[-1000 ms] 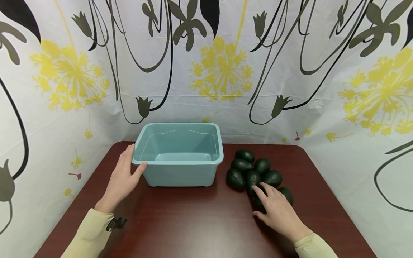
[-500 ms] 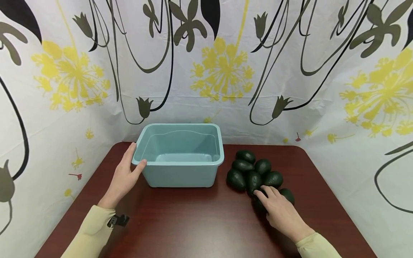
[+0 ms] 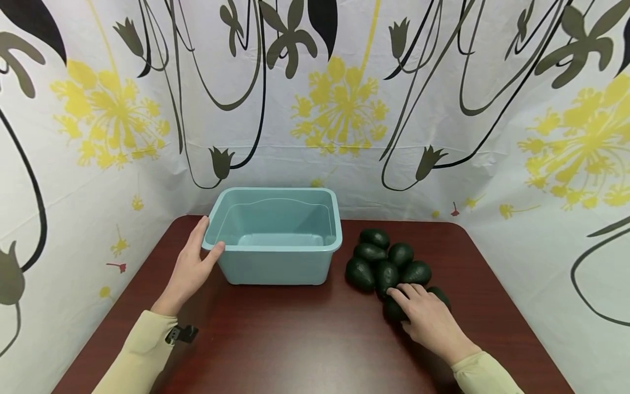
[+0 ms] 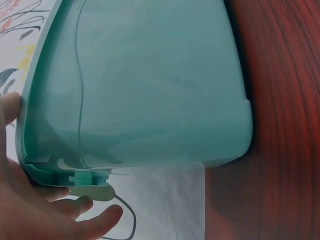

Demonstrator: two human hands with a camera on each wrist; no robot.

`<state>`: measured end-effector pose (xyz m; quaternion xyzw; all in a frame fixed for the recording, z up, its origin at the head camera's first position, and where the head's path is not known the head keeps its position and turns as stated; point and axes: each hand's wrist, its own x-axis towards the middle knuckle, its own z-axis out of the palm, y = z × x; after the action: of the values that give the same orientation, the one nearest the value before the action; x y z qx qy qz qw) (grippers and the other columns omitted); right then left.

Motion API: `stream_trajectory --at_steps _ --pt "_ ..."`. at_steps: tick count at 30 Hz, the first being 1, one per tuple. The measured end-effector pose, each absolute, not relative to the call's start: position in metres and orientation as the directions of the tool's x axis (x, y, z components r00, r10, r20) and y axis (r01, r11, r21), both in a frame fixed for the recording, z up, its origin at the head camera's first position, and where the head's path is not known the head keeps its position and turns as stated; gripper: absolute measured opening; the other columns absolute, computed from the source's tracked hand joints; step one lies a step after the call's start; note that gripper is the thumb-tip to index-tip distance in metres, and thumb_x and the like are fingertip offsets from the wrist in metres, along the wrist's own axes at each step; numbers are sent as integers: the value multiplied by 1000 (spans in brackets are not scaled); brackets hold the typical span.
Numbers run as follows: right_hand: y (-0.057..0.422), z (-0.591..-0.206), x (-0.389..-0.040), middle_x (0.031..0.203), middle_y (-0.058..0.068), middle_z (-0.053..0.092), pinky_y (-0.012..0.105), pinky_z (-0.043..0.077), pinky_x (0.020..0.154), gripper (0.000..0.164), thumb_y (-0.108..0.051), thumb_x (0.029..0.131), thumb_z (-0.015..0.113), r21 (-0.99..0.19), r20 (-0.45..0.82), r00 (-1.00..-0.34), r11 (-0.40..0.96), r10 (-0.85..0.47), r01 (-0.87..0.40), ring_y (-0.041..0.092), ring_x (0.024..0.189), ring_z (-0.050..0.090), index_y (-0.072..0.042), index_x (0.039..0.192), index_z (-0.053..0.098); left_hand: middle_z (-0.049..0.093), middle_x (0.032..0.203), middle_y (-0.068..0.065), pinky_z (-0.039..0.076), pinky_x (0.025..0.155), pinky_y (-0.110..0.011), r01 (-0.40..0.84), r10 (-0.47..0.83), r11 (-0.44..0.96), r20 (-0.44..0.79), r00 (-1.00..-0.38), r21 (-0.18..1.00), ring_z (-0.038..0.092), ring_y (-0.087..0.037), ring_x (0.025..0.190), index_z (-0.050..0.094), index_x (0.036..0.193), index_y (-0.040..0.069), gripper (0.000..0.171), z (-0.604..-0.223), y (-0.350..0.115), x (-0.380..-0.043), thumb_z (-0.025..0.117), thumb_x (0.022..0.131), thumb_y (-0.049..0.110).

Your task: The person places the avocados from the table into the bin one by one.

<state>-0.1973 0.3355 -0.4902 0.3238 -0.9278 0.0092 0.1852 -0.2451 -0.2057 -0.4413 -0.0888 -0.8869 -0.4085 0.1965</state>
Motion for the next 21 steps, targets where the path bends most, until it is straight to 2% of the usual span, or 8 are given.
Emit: stream_trajectory --at_steps 5,10,17,21 --pt "335 -487 -199 116 4 61 49 53 73 79 -24 59 94 102 367 -724 799 -584 -592 28 104 60 -14 132 64 15 167 2 31 106 -69 318 -7 651 424 -905 689 26 -31 148 11 162 30 83 -442 -206 -246 58 98 53" --pt "333 -481 -200 110 1 60 45 53 62 77 -25 59 93 83 404 -725 812 -557 -577 26 95 62 -15 130 64 15 167 3 32 105 -69 315 -4 650 418 -909 691 27 -31 148 10 162 30 84 -441 -206 -245 59 98 54" --pt "328 -469 -203 116 1 60 39 53 59 74 -30 64 91 31 437 -738 829 -514 -559 21 98 63 -17 131 63 16 167 3 31 108 -66 325 -18 601 419 -908 730 26 -28 148 12 162 30 84 -442 -205 -245 62 97 51" --pt "324 -462 -204 119 -1 61 37 53 57 73 -31 65 90 6 453 -742 834 -493 -551 19 99 63 -18 132 63 16 166 6 31 109 -64 325 -37 557 413 -910 765 26 -27 148 13 161 34 84 -444 -203 -246 64 97 50"
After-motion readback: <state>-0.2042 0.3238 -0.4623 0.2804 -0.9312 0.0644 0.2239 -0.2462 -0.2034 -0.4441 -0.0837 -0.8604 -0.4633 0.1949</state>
